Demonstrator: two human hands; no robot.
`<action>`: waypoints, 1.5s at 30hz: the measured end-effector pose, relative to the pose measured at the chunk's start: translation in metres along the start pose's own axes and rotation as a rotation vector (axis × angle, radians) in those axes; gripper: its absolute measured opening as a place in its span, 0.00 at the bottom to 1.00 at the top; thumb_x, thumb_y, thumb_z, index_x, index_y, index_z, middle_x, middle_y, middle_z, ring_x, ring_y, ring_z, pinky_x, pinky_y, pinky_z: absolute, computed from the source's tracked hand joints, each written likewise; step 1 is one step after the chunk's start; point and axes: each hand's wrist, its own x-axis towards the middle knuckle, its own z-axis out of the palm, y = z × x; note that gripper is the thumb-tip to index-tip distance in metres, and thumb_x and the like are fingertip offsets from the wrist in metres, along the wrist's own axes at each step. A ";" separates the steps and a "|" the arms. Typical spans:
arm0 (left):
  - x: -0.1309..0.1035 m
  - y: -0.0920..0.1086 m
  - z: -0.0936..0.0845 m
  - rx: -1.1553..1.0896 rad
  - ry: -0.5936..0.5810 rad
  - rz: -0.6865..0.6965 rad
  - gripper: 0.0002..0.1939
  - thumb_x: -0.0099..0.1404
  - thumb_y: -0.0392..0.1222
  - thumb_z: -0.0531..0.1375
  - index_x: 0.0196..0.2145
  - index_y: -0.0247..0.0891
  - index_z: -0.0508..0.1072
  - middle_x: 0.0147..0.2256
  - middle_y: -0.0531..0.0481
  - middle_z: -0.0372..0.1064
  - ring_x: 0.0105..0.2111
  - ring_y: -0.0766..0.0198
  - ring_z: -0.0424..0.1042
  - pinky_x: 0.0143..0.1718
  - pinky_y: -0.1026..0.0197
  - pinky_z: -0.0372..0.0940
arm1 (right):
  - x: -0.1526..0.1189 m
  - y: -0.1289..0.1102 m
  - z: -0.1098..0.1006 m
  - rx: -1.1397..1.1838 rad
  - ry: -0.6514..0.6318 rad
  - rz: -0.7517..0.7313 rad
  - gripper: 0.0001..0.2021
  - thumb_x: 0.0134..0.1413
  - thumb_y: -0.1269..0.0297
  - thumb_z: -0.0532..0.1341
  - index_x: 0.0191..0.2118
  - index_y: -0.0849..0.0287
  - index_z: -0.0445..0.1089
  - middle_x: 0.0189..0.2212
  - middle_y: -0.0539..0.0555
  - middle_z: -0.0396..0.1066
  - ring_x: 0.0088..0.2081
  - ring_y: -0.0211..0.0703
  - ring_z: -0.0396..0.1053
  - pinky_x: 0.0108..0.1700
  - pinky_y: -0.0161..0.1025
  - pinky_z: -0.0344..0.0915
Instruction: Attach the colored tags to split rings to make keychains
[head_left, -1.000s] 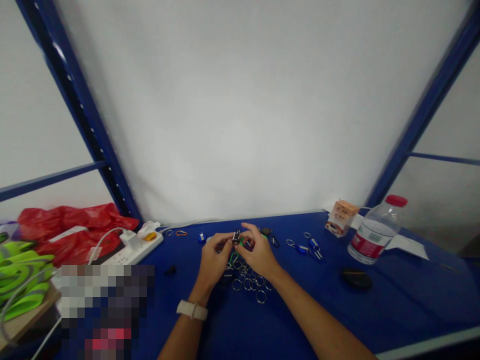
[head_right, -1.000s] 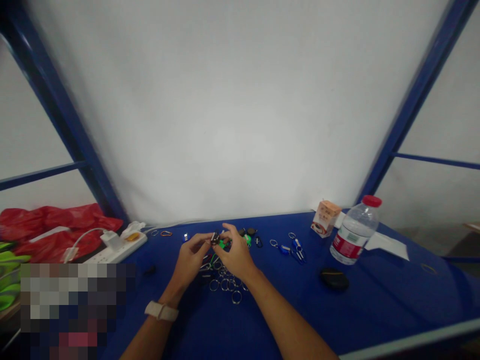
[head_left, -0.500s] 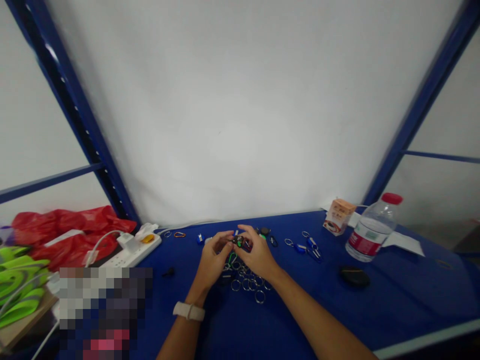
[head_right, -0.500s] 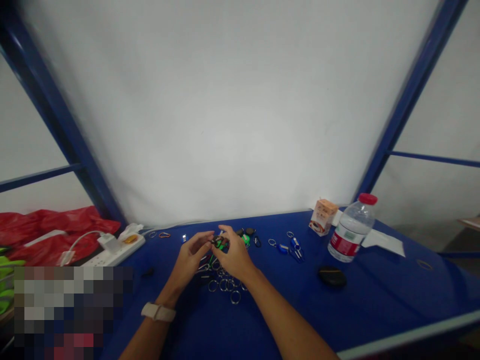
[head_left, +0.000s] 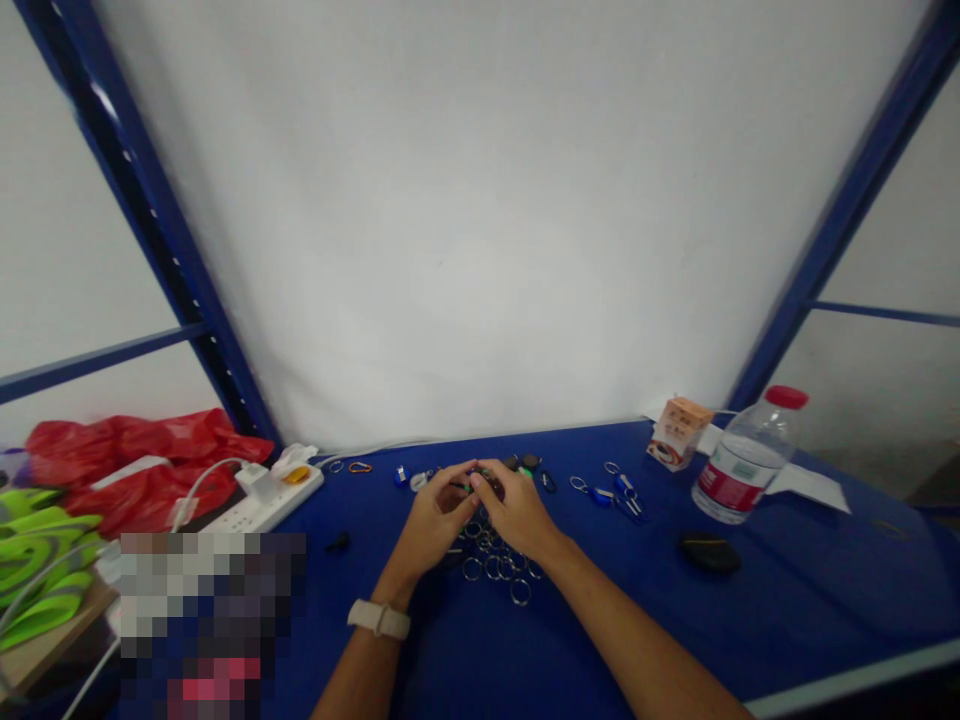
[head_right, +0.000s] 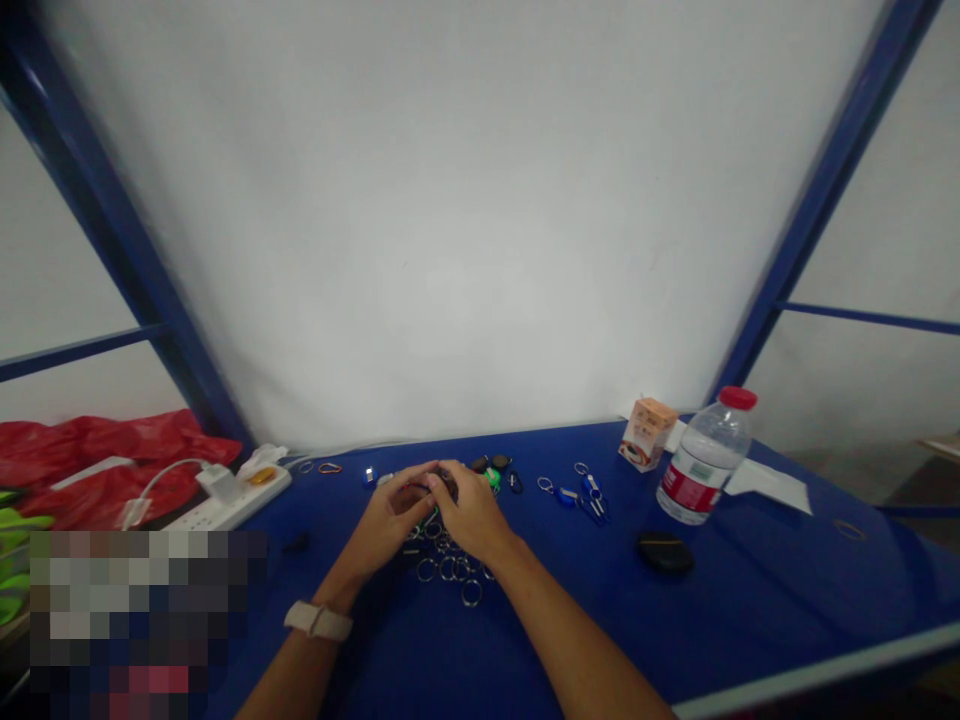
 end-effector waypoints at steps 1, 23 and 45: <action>0.000 0.000 0.000 0.012 0.002 0.000 0.25 0.59 0.46 0.64 0.53 0.37 0.71 0.46 0.42 0.72 0.40 0.61 0.73 0.45 0.55 0.70 | 0.000 0.000 0.000 -0.006 -0.007 -0.009 0.14 0.65 0.58 0.52 0.48 0.57 0.70 0.40 0.56 0.76 0.41 0.45 0.73 0.43 0.40 0.66; 0.005 -0.005 -0.005 0.117 0.232 -0.012 0.14 0.57 0.47 0.64 0.37 0.33 0.75 0.36 0.43 0.77 0.38 0.58 0.76 0.44 0.56 0.69 | 0.002 0.010 0.005 0.053 -0.020 0.040 0.08 0.59 0.65 0.57 0.41 0.60 0.70 0.31 0.53 0.74 0.33 0.41 0.70 0.36 0.37 0.64; 0.005 -0.004 0.000 -0.156 0.089 -0.093 0.21 0.52 0.41 0.69 0.43 0.34 0.73 0.38 0.43 0.77 0.40 0.57 0.76 0.46 0.55 0.68 | 0.004 0.005 -0.005 0.059 0.056 0.074 0.10 0.57 0.60 0.58 0.33 0.60 0.71 0.23 0.49 0.69 0.25 0.36 0.63 0.28 0.33 0.57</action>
